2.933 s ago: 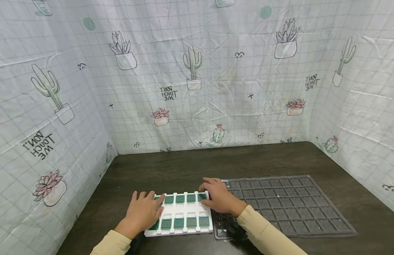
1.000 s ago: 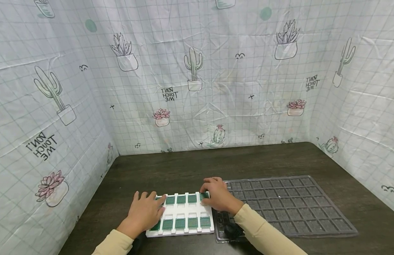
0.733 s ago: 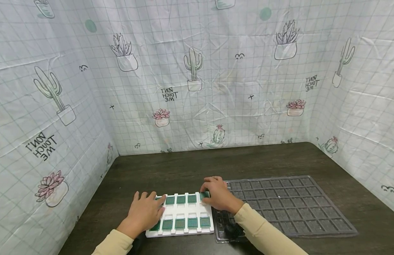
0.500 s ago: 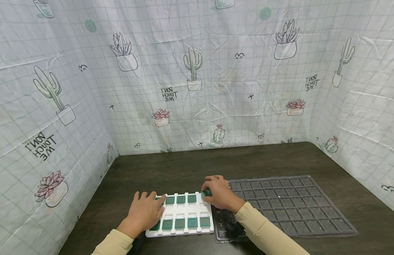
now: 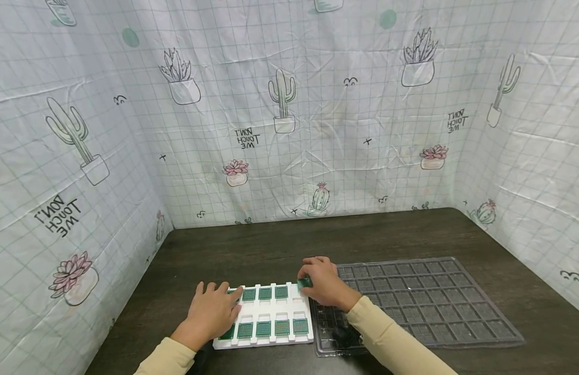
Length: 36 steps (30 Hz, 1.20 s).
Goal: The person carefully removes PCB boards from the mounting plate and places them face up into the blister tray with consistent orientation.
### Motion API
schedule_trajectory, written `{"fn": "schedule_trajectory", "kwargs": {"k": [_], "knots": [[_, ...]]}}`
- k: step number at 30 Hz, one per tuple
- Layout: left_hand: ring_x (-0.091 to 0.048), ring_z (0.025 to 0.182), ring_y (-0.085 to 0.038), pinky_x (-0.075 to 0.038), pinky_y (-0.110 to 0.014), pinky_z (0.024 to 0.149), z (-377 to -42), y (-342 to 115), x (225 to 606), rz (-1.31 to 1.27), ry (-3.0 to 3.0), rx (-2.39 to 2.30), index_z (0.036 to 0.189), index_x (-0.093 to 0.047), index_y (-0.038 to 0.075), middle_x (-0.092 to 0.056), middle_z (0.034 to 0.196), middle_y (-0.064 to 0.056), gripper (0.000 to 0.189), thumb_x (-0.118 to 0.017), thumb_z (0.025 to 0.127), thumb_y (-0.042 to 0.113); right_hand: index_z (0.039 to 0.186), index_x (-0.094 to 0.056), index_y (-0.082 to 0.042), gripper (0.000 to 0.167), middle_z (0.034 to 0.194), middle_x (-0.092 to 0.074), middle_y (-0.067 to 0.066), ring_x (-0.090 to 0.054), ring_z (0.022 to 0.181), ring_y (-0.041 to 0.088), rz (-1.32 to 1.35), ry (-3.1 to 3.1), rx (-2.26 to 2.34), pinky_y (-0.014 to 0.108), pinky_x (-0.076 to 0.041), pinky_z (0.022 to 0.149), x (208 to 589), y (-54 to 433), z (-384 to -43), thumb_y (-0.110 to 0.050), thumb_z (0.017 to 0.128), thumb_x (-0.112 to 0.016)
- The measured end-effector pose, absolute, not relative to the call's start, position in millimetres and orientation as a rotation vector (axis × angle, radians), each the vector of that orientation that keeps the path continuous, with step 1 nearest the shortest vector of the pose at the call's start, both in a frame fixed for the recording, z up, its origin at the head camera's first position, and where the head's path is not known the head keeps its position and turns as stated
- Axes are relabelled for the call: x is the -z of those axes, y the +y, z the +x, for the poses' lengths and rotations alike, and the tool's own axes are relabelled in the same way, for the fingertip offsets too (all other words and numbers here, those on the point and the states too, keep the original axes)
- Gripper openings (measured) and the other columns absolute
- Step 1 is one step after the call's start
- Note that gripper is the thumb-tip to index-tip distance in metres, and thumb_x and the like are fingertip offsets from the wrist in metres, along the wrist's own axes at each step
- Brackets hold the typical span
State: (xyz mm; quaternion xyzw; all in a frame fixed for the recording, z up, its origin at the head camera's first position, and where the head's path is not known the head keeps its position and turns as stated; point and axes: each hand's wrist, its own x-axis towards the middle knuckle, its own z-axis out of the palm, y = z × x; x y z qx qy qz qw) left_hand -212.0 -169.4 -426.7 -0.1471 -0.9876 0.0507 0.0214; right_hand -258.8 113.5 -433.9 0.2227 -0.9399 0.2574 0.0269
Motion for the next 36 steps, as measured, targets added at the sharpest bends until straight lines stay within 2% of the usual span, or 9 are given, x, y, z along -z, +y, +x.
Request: {"fn": "schedule_trajectory", "kwargs": {"k": [36], "knots": [[-0.056, 0.118, -0.042, -0.032, -0.069, 0.105, -211.6, -167.8, 425.5, -0.461, -3.078, -0.130, 0.134, -0.061, 0.023, -0.062, 0.129, -0.013, 0.044, -0.060, 0.094, 0.040, 0.103, -0.071, -0.013, 0.020, 0.141, -0.052, 0.021, -0.037, 0.133, 0.048, 0.661, -2.904, -0.784, 0.067, -0.030, 0.102, 431.9, 135.8, -258.7, -0.015, 0.084, -0.077]]}}
